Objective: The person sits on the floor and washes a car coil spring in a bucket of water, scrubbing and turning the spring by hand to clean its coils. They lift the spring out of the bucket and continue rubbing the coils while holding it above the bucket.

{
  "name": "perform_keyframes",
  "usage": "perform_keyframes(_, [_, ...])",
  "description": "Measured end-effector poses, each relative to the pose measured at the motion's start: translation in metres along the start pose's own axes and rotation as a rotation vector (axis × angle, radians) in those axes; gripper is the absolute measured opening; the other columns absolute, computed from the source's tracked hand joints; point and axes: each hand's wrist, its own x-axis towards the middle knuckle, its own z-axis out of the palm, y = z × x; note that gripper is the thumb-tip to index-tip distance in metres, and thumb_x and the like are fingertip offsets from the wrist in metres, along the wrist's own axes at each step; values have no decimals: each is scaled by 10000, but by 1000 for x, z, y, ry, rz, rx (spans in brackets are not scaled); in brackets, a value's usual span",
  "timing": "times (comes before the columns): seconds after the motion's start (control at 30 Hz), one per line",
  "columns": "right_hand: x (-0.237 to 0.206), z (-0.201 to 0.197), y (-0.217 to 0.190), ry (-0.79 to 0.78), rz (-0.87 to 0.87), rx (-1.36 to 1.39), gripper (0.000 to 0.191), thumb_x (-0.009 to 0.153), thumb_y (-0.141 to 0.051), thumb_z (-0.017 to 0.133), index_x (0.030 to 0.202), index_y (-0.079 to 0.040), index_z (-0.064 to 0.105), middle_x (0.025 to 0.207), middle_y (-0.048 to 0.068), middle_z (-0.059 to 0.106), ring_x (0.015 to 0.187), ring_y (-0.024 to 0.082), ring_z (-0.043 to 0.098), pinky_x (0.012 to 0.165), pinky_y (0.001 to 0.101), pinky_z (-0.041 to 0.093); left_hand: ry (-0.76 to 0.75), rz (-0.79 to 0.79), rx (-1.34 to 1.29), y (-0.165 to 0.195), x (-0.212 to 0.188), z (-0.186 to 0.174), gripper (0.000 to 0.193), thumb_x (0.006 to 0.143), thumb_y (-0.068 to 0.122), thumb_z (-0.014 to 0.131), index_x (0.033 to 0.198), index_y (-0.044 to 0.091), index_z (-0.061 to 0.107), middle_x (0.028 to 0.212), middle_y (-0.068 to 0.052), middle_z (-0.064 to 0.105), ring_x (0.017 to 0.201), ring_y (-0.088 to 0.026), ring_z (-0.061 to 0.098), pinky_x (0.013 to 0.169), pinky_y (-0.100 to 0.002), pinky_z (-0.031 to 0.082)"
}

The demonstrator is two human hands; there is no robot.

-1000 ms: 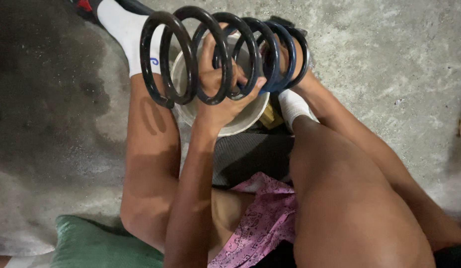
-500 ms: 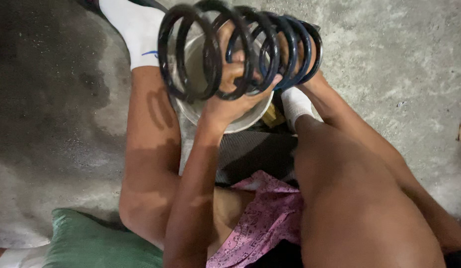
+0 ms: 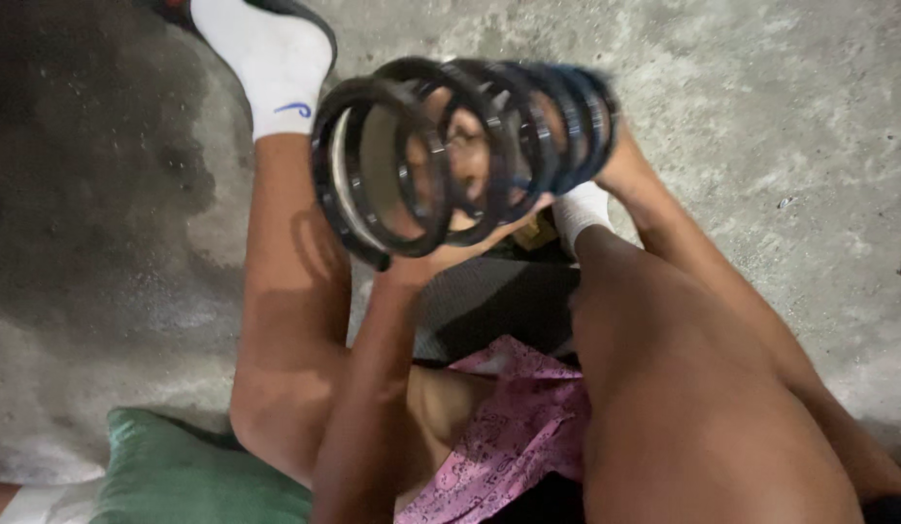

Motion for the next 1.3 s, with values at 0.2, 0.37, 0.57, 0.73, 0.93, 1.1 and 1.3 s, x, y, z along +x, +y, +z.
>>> perform_keyframes(0.2, [30,8,-47,-16,-8,-203,338,1040,-332,700,1061,5,715,954,168,711,868,278,696,797,375,530,35,-112,-85,0,-7,-16,583,871,299,843,1339,53,598,1369,-86,601,1416,-293,488,1262,-485,377])
perform_keyframes(0.37, [31,5,-55,13,64,-107,332,1055,-326,703,979,-3,707,779,89,696,707,153,690,656,299,535,114,-48,-32,-3,-11,-17,772,921,263,803,1552,35,421,1537,-151,490,1428,-343,444,1238,-465,376])
perform_keyframes(0.57, [35,-10,-35,10,86,-36,298,1062,-297,705,1015,-3,699,885,77,715,748,125,703,650,272,547,102,-48,-115,-7,-1,-7,908,934,286,809,1607,44,250,1584,-155,421,1395,-302,487,1211,-430,441])
perform_keyframes(0.73, [34,-9,-18,14,10,-167,239,1066,-205,711,1019,28,689,906,79,715,857,146,672,766,319,540,31,-88,-102,-1,4,1,983,867,311,816,1625,54,246,1583,-186,427,1357,-390,504,1139,-495,448])
perform_keyframes(0.93, [28,-1,-3,-13,216,119,244,1030,-223,741,1103,1,677,999,41,714,901,103,641,791,293,542,37,-129,-190,-3,-2,8,727,999,258,754,1590,137,349,1448,-152,470,1290,-303,560,1130,-416,533])
perform_keyframes(1.1, [25,-1,5,-148,235,336,251,1003,-192,767,1137,2,682,1000,38,694,894,99,625,784,275,532,115,-252,-219,0,-13,29,817,840,223,783,1564,125,417,1310,-180,502,1233,-333,572,1054,-451,513])
perform_keyframes(1.3, [29,-11,2,-202,295,206,209,1015,-195,747,1099,-28,654,935,22,667,845,87,614,733,259,526,128,-283,-78,-24,-29,37,968,706,192,714,1566,70,287,1244,-178,452,1126,-308,514,971,-471,458])
